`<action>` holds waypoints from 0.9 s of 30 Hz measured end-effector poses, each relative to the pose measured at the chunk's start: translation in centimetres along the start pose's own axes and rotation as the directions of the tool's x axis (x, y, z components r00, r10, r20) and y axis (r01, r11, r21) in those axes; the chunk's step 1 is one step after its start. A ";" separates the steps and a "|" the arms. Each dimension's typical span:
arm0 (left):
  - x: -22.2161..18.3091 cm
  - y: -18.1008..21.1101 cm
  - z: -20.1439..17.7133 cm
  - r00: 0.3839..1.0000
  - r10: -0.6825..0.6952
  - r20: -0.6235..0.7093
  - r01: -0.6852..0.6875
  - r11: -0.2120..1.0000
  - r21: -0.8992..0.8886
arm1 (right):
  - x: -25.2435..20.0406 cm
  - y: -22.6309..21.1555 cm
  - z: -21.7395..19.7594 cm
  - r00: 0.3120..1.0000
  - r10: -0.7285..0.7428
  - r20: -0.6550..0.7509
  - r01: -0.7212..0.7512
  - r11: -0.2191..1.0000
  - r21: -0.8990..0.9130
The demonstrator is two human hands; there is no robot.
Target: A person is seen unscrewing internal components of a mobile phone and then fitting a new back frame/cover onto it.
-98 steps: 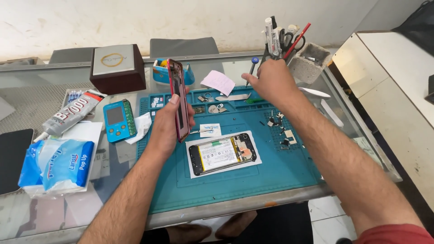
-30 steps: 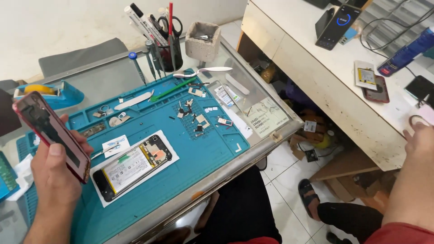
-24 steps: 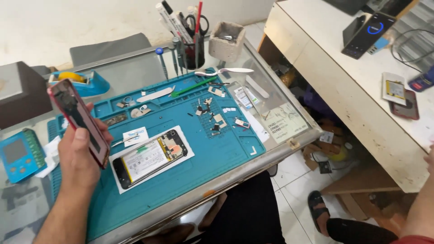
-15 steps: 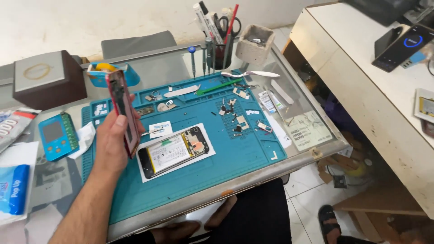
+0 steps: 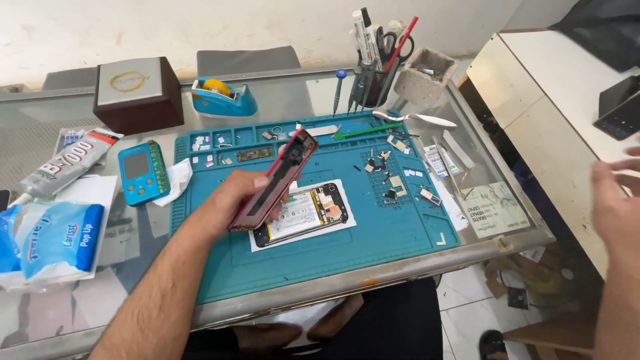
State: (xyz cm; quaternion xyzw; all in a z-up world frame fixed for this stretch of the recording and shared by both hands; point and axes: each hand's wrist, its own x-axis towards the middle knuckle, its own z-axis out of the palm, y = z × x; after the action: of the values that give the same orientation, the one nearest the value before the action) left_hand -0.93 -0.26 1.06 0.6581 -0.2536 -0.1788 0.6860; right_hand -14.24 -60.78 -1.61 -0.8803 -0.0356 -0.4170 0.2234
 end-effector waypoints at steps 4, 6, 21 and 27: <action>-0.4 -0.3 -0.5 0.997 0.061 0.039 -0.064 0.995 0.076 | 5.4 -14.9 6.4 0.977 -0.211 -0.020 0.211 0.965 0.156; -0.1 -1.2 -1.1 0.987 0.139 0.078 -0.149 0.976 0.158 | 6.3 -19.8 9.7 0.934 -0.356 -0.018 0.350 0.907 0.233; 0.2 1.5 -1.8 1.000 0.021 0.009 -0.023 0.955 0.295 | 6.9 -30.2 19.2 0.842 -0.538 0.041 0.450 0.741 0.498; 0.0 1.5 -1.5 0.999 -0.050 0.004 0.045 0.927 0.371 | 6.1 -29.7 18.1 0.820 -0.568 0.074 0.465 0.736 0.493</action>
State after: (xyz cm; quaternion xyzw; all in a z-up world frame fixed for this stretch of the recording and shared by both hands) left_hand -0.14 1.06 2.54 0.7807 -0.2713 -0.1484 0.5431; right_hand -4.65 -27.19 3.78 -0.7983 -0.4005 -0.3426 0.2914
